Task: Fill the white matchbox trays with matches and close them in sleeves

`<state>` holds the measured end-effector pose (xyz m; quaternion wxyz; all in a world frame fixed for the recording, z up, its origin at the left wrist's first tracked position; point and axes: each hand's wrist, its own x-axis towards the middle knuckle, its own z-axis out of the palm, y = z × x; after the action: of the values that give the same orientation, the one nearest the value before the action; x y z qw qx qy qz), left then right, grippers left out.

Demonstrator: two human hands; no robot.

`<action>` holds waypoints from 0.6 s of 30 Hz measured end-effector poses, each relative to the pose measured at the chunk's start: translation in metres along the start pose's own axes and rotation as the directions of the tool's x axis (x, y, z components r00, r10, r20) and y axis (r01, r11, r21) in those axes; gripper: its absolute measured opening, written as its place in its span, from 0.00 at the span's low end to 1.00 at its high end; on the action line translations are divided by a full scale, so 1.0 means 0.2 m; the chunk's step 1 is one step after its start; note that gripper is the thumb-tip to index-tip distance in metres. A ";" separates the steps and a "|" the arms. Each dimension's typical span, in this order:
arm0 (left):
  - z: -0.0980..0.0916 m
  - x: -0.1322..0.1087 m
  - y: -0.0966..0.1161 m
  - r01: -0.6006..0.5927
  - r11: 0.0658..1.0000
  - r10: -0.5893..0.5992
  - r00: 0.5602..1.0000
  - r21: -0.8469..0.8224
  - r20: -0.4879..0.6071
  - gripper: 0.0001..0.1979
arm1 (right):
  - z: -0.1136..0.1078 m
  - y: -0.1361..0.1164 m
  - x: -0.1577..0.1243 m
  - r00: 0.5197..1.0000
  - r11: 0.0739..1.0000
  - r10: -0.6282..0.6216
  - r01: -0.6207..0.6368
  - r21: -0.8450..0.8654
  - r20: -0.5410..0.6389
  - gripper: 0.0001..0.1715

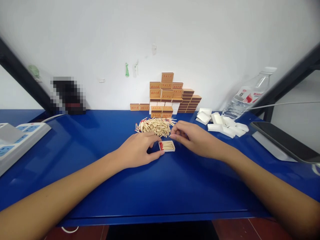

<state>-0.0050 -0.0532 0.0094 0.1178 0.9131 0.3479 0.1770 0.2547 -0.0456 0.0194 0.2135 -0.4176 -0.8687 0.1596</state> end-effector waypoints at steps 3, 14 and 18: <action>0.00 0.00 0.00 0.003 1.000 -0.003 1.000 0.002 0.000 0.15 | -0.03 0.04 0.01 1.000 0.999 0.021 -0.021 -0.032 -0.008 0.13; 0.01 0.00 0.00 -0.010 1.000 0.011 1.000 0.013 -0.012 0.15 | 0.00 -0.05 0.00 0.994 0.996 -0.070 0.065 0.059 0.088 0.13; 0.00 0.00 0.01 0.005 1.000 -0.005 1.000 0.004 0.002 0.15 | 0.00 -0.02 0.00 0.996 0.998 -0.058 0.056 0.026 0.073 0.09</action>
<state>-0.0039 -0.0542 0.0090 0.1169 0.9127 0.3502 0.1749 0.2515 -0.0477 0.0213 0.1911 -0.3838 -0.8855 0.1792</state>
